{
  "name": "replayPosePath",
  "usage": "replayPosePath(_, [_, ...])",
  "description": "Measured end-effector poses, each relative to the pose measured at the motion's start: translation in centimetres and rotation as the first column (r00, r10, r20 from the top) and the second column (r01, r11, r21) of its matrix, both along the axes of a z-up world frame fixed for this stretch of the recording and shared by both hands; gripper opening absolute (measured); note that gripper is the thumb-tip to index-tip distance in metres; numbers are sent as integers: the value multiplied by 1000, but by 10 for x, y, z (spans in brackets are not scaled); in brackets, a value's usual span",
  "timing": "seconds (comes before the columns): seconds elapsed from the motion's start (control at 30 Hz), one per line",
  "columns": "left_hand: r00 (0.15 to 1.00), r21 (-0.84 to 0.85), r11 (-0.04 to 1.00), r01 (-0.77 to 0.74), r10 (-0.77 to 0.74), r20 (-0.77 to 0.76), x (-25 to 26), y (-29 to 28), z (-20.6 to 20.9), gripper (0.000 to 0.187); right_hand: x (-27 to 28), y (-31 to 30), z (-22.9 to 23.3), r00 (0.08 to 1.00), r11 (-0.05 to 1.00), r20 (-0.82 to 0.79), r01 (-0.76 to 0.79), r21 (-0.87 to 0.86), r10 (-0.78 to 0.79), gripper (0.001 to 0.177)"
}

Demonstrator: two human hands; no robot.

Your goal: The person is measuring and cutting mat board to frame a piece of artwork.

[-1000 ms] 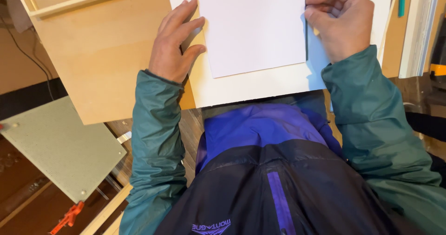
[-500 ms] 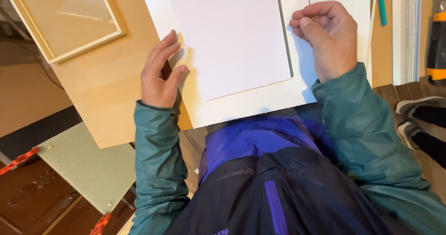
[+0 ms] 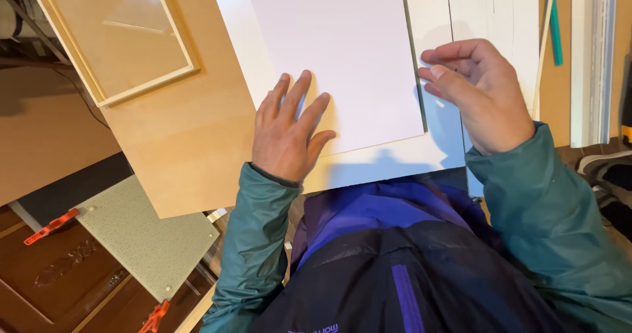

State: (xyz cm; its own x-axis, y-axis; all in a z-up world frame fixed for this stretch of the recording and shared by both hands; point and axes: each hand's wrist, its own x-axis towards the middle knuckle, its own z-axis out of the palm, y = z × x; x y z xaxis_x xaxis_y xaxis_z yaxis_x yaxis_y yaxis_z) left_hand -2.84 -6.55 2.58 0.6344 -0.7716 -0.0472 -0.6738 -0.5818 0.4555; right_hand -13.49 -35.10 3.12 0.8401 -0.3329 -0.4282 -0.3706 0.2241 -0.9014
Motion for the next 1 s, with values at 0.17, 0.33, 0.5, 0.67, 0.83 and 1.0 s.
replayPosePath(0.17, [1000,-58,998,-2,1,-12,1,6,-6,60,11,3,3,997,999,-76,-19,34,21,30])
replayPosePath(0.33, [999,-99,995,-17,13,-48,1,11,-13,59,16,4,5,985,1000,-172,-16,-9,14,34])
replayPosePath(0.5, [998,-158,987,-14,4,-61,1,16,-21,58,19,14,11,984,998,-176,-38,-59,27,35])
replayPosePath(0.67, [996,-193,981,-26,9,-87,3,17,-23,58,22,16,20,986,986,-162,-65,-153,40,34])
replayPosePath(0.83, [996,-217,976,-9,-10,-83,5,20,-26,59,26,12,13,972,997,-234,1,-83,-21,33])
replayPosePath(1.0, [995,-195,981,-15,-5,-101,5,19,-26,58,35,19,15,971,999,-235,33,-32,-40,32])
